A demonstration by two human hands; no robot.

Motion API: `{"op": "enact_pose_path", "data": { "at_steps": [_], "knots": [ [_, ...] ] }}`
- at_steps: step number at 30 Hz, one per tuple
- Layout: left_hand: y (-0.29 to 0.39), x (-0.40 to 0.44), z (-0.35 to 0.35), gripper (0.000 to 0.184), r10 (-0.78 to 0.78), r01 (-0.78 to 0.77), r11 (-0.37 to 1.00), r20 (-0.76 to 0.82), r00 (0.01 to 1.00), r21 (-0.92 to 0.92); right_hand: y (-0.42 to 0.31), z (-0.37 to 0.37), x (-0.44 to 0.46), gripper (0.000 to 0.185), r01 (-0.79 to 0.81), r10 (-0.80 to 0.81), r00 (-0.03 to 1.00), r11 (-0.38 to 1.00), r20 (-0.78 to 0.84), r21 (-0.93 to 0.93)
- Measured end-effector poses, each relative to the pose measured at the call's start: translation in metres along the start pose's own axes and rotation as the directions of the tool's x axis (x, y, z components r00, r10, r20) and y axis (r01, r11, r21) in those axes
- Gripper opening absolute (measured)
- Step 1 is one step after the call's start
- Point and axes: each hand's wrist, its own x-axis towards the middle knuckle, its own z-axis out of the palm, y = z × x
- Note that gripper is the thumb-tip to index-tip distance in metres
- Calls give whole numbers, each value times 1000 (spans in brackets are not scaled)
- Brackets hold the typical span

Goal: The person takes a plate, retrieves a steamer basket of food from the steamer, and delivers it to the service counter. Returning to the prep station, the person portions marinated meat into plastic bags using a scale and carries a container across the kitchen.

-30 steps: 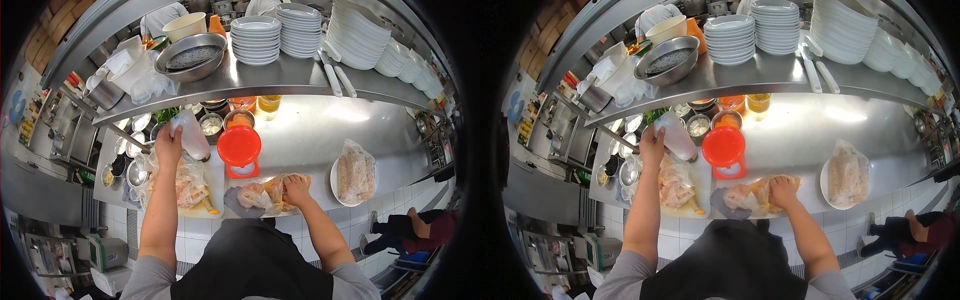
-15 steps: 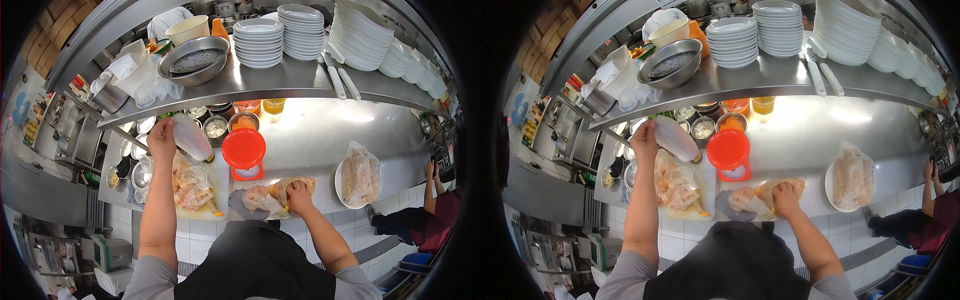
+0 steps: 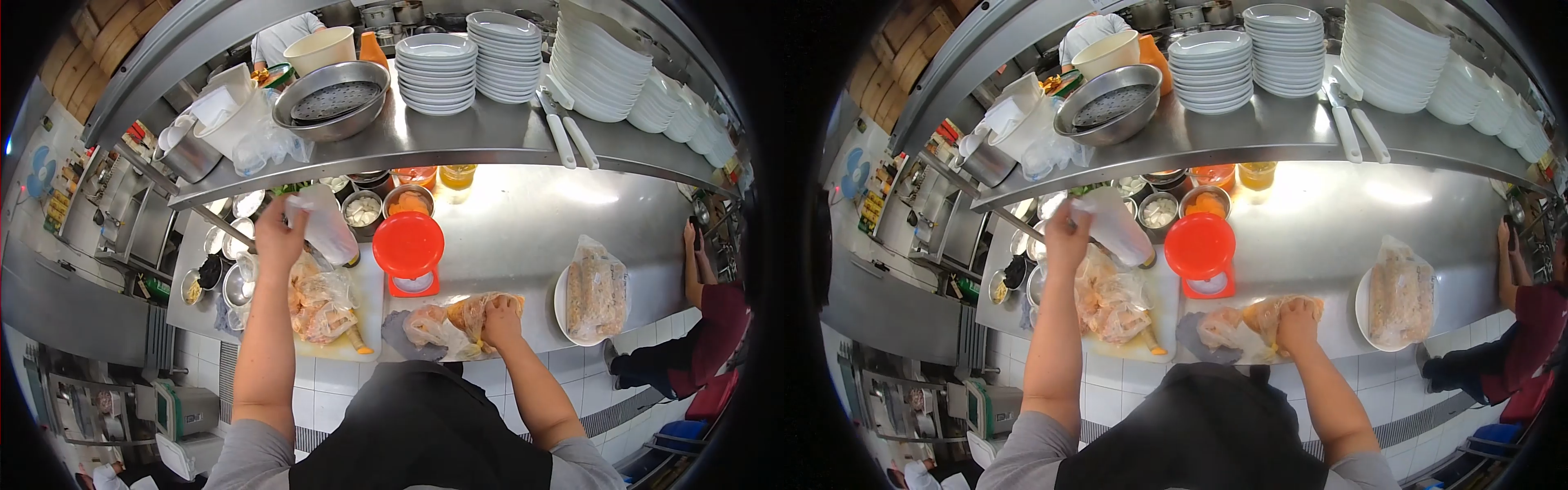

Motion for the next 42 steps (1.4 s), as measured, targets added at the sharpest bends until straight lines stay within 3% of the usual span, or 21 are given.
{"op": "enact_pose_path", "data": {
  "at_steps": [6,7,10,13,17,19,21,22,24,26,28,31,34,35,38,41,42],
  "knots": [
    [-36,-19,52,112,178,-221,959,-231,957,-177,-1,-4,-3,48,7,-7,1000,1000,25,14],
    [-48,-19,59,128,79,-174,843,-203,976,-509,-2,-6,-3,45,15,-15,1000,1000,17,8],
    [-60,-14,75,130,-177,104,931,-182,967,-351,-4,-14,-7,39,20,-19,1000,1000,15,-9],
    [-54,-30,91,116,-294,275,940,-72,953,-204,-3,-14,-5,38,33,-32,999,999,39,-19],
    [-94,-56,114,122,-185,195,976,108,977,-93,-5,-19,-4,39,33,-32,997,999,66,-19],
    [-96,-68,103,113,-26,25,992,-10,1000,-124,-4,-22,-4,43,12,-12,997,1000,74,0],
    [-83,-66,79,100,20,-63,981,-226,974,-182,2,-11,-2,52,-6,2,997,999,73,48],
    [-77,-64,61,92,-28,-64,970,-370,928,-235,4,-8,0,51,0,-2,998,999,58,46],
    [-55,-31,15,77,152,-276,952,-578,801,-131,6,-7,-1,48,12,-13,999,999,35,32],
    [-4,11,-22,54,249,-296,954,-670,700,46,5,-14,-1,43,-11,5,998,997,69,82],
    [23,49,-52,27,208,-181,978,-564,799,104,7,-13,4,38,-5,-4,998,990,67,140],
    [31,79,-82,6,-106,85,994,-373,922,-72,22,4,12,31,27,-33,999,971,19,237],
    [37,89,-105,7,165,-147,986,-570,805,78,24,11,11,27,55,-39,997,964,-66,259],
    [43,90,-114,10,344,-260,939,-606,717,226,22,14,8,26,70,-43,992,970,-122,233],
    [66,88,-135,11,604,-336,794,-587,539,507,0,-10,-10,24,111,-89,987,981,-135,161],
    [83,60,-139,16,393,-306,918,-680,620,252,4,-7,-7,24,153,-135,975,984,-177,94],
    [86,46,-129,19,385,-367,915,-643,663,170,10,4,-5,23,164,-146,968,984,-204,74]
  ]
}}
